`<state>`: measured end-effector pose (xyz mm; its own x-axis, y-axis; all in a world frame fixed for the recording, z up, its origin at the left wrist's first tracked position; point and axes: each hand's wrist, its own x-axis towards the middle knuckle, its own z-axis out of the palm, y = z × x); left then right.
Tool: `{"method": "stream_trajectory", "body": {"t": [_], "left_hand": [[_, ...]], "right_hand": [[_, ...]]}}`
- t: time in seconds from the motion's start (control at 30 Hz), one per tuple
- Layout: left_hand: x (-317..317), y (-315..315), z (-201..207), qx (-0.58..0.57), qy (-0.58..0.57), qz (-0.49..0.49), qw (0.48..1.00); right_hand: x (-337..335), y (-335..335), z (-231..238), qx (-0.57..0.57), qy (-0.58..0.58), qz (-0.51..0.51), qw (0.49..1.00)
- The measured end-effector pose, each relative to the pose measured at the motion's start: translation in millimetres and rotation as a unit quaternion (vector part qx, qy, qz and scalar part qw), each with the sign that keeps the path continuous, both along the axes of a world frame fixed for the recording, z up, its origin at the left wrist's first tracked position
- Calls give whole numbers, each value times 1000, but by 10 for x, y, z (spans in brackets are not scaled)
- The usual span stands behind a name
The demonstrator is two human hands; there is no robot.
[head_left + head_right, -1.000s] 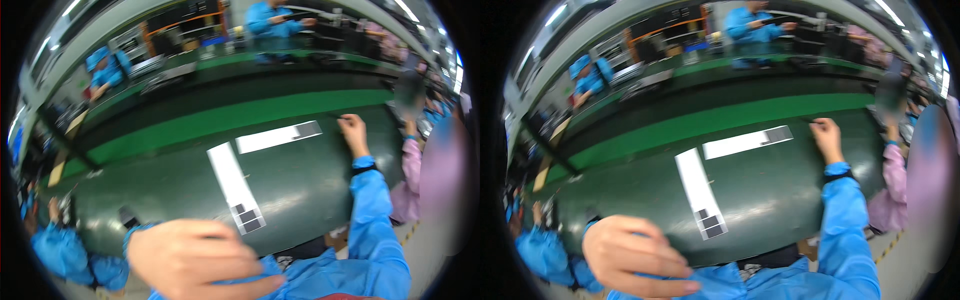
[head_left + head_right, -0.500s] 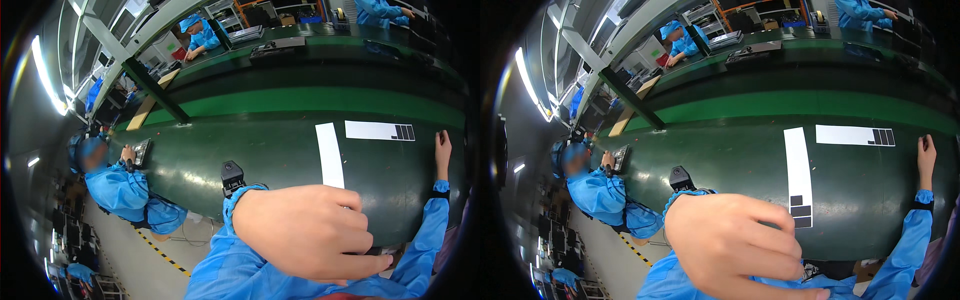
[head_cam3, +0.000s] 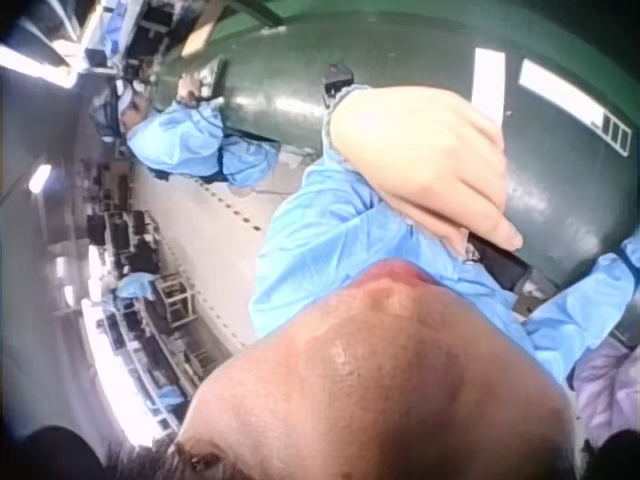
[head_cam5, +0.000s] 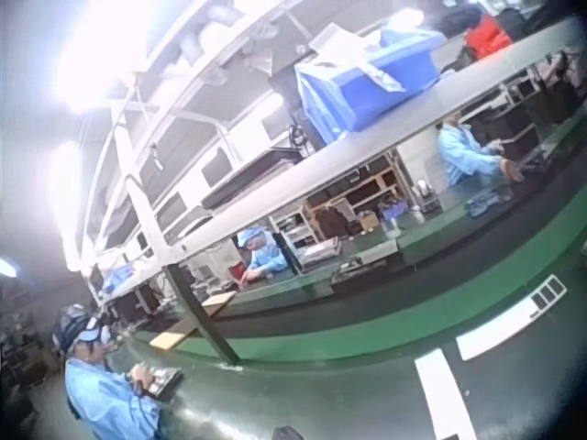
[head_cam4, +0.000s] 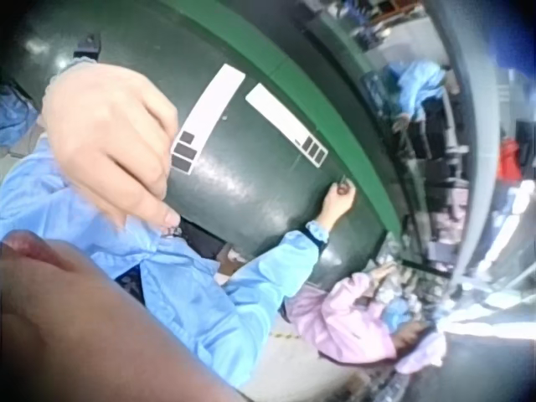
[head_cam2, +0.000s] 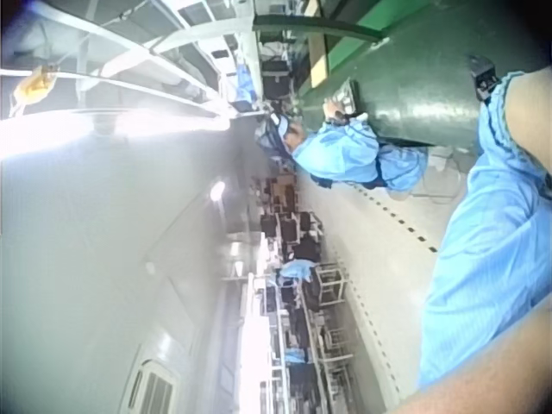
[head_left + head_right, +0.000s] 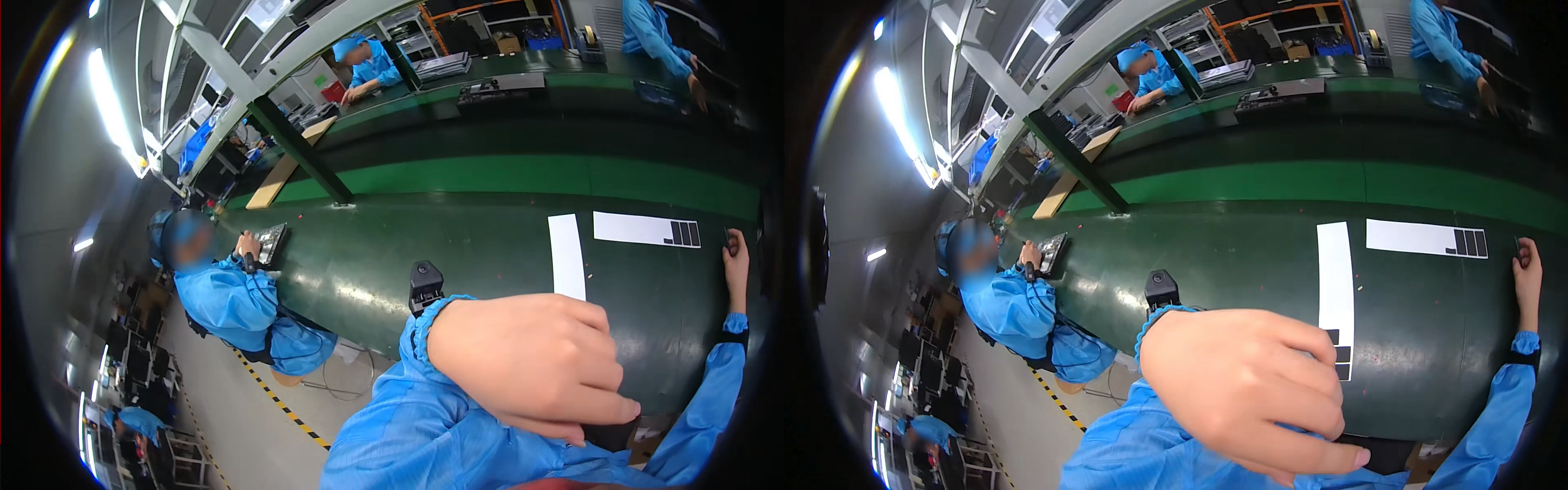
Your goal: The person assembles the internal components of a tablet device by placing a motherboard, battery, and ribbon cable into a housing. The person uses tweezers and a stylus to manipulate the small components and connect the cables.
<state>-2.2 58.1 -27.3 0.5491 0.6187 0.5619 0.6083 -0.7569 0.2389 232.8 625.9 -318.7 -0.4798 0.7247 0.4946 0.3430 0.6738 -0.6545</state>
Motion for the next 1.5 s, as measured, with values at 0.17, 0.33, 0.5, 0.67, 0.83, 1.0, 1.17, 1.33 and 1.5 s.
{"method": "stream_trajectory", "body": {"t": [0.17,0.33,0.5,0.67,0.83,1.0,1.17,1.33,1.5], "left_hand": [[0,21,36,8,13,-23,1000],[0,26,23,-1,14,-31,999],[28,17,16,-30,23,-16,999],[40,0,20,-33,11,-11,999],[34,-3,18,-38,22,-3,999],[60,6,15,-39,27,-8,999],[40,3,-1,-38,29,-3,999],[61,-37,3,-37,22,2,999],[62,6,0,-44,23,-9,999]], "right_hand": [[25,65,34,38,29,-22,999],[-1,140,11,5,44,-35,998],[39,252,-16,-20,77,-31,996],[41,174,31,-4,47,-55,997],[-40,-103,218,-73,42,-39,996],[151,114,165,-29,16,-63,997],[22,248,-83,76,102,-35,991],[-116,-334,424,-138,32,20,990],[-76,-316,337,-145,4,-19,989]]}}
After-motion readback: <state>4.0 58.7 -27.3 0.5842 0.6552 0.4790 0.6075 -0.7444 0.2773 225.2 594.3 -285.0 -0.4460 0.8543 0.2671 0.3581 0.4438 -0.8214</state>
